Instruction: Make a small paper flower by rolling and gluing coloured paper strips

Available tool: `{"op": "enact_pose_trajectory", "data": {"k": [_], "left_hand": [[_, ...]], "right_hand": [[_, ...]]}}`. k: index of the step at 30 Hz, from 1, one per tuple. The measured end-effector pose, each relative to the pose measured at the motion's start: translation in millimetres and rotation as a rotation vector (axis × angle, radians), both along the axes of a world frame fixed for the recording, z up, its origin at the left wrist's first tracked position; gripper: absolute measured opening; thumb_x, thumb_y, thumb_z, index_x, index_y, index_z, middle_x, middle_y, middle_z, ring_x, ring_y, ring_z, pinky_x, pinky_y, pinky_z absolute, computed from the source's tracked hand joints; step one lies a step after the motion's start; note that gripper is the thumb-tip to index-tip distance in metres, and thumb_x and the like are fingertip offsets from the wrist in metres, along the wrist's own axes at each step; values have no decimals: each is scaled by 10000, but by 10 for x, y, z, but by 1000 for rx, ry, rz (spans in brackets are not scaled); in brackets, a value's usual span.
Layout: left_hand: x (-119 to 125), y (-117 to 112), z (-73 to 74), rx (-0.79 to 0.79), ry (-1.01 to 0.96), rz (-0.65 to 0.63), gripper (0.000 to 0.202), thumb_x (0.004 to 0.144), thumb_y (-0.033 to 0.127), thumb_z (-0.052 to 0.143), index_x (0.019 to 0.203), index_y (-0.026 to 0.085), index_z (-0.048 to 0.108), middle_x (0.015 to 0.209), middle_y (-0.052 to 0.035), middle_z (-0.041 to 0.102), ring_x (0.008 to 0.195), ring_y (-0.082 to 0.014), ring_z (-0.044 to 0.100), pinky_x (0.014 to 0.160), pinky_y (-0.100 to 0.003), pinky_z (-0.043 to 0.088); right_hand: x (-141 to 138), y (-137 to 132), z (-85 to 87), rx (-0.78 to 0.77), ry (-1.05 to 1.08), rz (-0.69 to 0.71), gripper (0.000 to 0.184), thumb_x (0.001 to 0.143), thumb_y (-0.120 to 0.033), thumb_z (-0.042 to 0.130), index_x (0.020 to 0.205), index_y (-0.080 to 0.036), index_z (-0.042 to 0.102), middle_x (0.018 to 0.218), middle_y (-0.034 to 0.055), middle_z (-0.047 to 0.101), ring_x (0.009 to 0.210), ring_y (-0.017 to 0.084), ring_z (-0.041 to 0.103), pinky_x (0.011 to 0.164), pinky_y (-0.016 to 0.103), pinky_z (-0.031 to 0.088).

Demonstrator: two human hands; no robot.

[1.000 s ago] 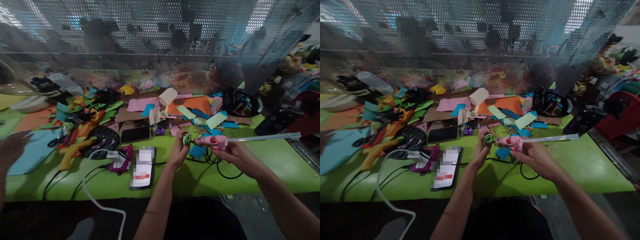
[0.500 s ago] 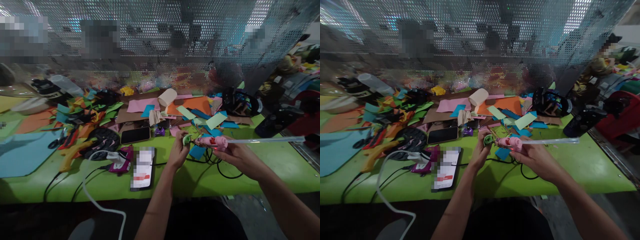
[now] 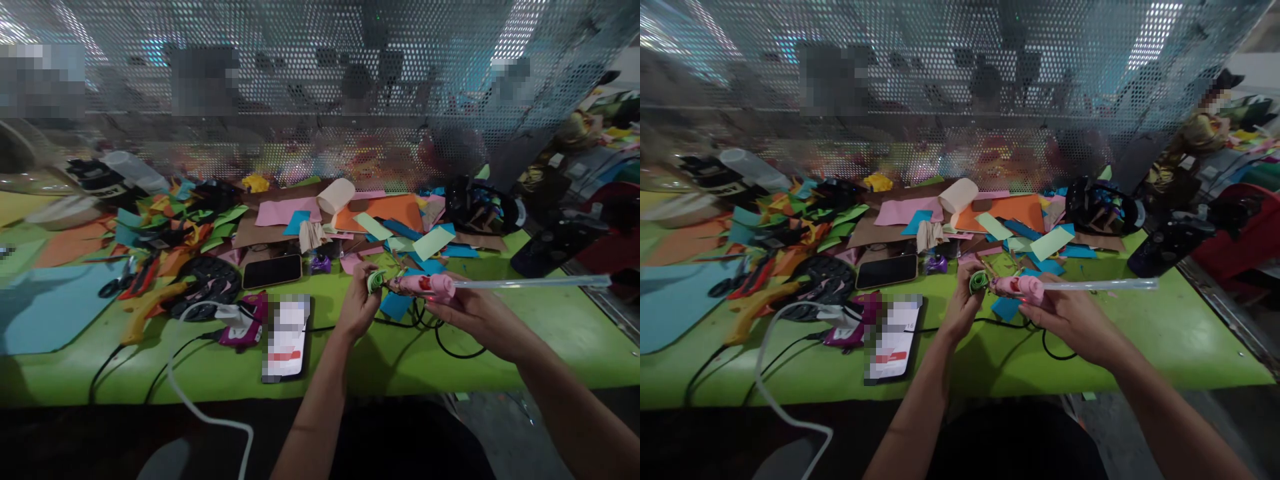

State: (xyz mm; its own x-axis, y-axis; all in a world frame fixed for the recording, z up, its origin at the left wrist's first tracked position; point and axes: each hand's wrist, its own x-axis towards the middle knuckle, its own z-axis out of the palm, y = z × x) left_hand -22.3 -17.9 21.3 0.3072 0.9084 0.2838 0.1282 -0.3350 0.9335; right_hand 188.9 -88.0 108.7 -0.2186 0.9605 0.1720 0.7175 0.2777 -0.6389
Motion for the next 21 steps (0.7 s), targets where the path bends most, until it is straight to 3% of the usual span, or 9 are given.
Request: {"op": "enact_pose_trajectory", "data": {"k": [9,21], "left_hand": [[6,5,-7,13,-14,4,270,914,273,462,1181,240,437,1137,-47,520,864,-156,535,783,-302,479],[5,-4,11,-23,-24,-19,267,901,260,453,1166,246,420,1010,-20,599,860,-167,571,762,-296,480]], "right_hand": [[8,-19,21,-26,-10,-46,286,904,-489,580,913,-236,711,786,42,683,778,234,641,726,330,533],[-7,-31,21,-107,26,3,316,930,-474,542,1035,-219,697,929,61,713,915,258,664,826,349,540]]}}
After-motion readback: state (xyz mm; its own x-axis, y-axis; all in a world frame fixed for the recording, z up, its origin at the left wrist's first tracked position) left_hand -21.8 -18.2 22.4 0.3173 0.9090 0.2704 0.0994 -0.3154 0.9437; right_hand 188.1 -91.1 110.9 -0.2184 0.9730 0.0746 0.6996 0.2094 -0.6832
